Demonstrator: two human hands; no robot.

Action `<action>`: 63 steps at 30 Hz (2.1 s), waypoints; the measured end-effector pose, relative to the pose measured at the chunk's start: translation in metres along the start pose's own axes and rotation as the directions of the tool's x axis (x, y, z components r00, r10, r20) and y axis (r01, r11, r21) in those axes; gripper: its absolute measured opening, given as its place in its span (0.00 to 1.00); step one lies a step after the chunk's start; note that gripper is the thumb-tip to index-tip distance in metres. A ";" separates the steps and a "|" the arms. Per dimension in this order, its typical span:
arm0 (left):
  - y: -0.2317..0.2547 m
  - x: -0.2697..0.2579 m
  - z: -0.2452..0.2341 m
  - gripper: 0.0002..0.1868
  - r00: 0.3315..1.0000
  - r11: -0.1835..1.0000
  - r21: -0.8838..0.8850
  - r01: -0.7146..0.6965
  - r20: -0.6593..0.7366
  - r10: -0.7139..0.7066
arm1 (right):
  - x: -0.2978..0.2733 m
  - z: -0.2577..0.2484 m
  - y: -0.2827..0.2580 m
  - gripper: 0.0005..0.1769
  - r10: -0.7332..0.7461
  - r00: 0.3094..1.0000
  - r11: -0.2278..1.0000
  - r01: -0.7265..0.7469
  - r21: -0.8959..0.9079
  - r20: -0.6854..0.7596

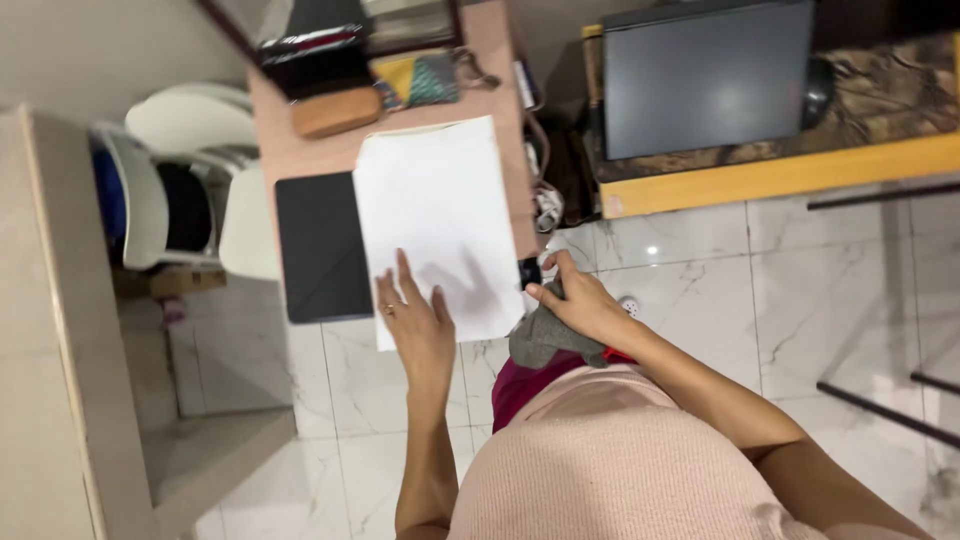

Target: Cleaning a portable monitor with a rag and sorting through a stack of school papers and activity books.

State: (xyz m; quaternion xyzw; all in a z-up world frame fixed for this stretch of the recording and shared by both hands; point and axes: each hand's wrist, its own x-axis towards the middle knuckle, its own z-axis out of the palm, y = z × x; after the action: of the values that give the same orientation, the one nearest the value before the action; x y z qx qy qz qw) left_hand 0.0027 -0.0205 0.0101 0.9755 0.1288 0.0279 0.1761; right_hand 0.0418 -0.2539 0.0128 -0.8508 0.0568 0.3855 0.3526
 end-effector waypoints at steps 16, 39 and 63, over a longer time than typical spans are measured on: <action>0.371 -0.123 0.136 0.33 0.477 0.577 -0.560 -0.594 0.332 0.814 | -0.163 -0.135 0.383 0.21 0.357 0.738 0.516 0.355 0.780 -0.573; 0.843 -0.282 0.455 0.22 -0.447 -0.044 -0.673 -0.738 0.439 0.779 | -0.307 -0.248 0.776 0.15 0.961 0.232 -0.030 0.622 0.782 -0.148; 1.016 -0.537 0.700 0.44 0.064 0.565 -0.438 -0.700 0.749 0.660 | -0.335 -0.304 1.178 0.38 0.941 0.208 0.315 -0.239 0.919 -0.268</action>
State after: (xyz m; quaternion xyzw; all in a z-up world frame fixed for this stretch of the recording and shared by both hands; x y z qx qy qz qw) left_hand -0.2000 -1.3158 -0.2944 0.7889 -0.4484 -0.3884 0.1604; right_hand -0.4383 -1.3854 -0.2717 -0.5851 0.7200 0.0075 0.3731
